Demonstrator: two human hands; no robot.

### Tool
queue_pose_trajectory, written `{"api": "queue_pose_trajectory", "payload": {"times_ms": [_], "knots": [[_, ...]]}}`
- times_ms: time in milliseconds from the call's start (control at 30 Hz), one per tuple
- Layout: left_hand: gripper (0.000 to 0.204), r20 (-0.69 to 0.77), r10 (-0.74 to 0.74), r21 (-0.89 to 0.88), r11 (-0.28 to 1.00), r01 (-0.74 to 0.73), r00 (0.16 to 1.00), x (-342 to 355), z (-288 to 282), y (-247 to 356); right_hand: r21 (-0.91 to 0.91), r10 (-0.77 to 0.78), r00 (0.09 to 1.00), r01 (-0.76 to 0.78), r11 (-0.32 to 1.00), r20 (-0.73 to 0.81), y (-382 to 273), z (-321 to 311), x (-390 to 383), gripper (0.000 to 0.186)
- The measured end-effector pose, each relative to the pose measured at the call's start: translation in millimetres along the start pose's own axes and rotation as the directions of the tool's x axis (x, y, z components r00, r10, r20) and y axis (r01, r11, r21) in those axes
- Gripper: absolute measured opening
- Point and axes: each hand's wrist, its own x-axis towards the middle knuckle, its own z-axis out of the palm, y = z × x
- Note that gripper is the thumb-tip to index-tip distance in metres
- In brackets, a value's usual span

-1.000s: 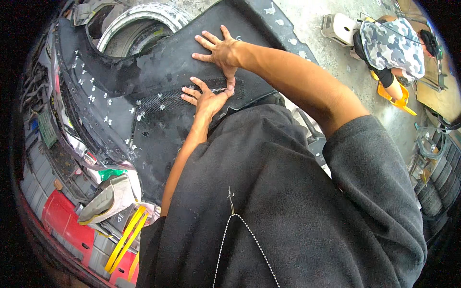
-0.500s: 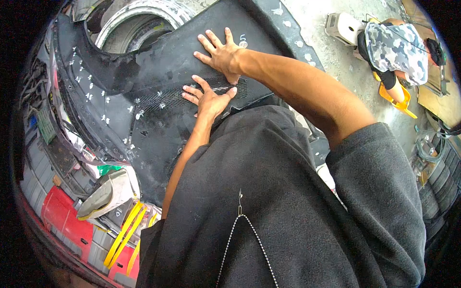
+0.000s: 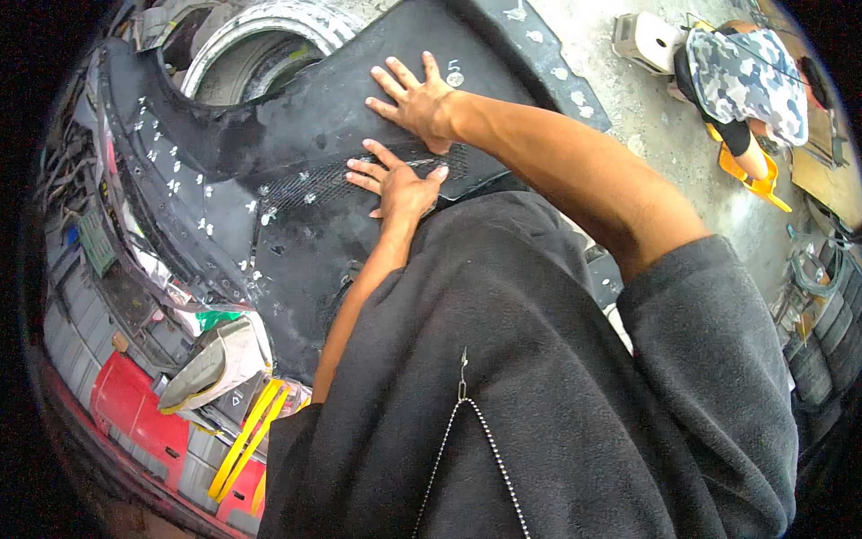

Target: The recorder is attaching a mesh screen to a car body panel using adhesive.

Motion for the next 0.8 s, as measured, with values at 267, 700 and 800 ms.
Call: {"api": "queue_pose_trajectory", "payload": {"times_ms": [267,700,800], "knots": [[0.145,0.066,0.104,-0.028,0.994,-0.102,0.992,6.1,-2.3,-15.2,0.051,-0.044,0.998,0.043,0.998,0.032,6.0,-2.6,-2.3,0.142],[0.130,0.097,0.258,-0.187,0.953,-0.237,0.961,-5.8,-27.5,-25.8,0.258,-0.051,0.927,0.156,0.953,-0.371,14.7,13.1,-39.6,0.091],[0.083,-0.145,0.373,-0.491,0.777,-0.394,0.916,-1.1,-41.1,-112.5,0.629,0.088,0.858,0.297,0.718,-0.506,4.3,10.1,-107.7,0.058]]}}
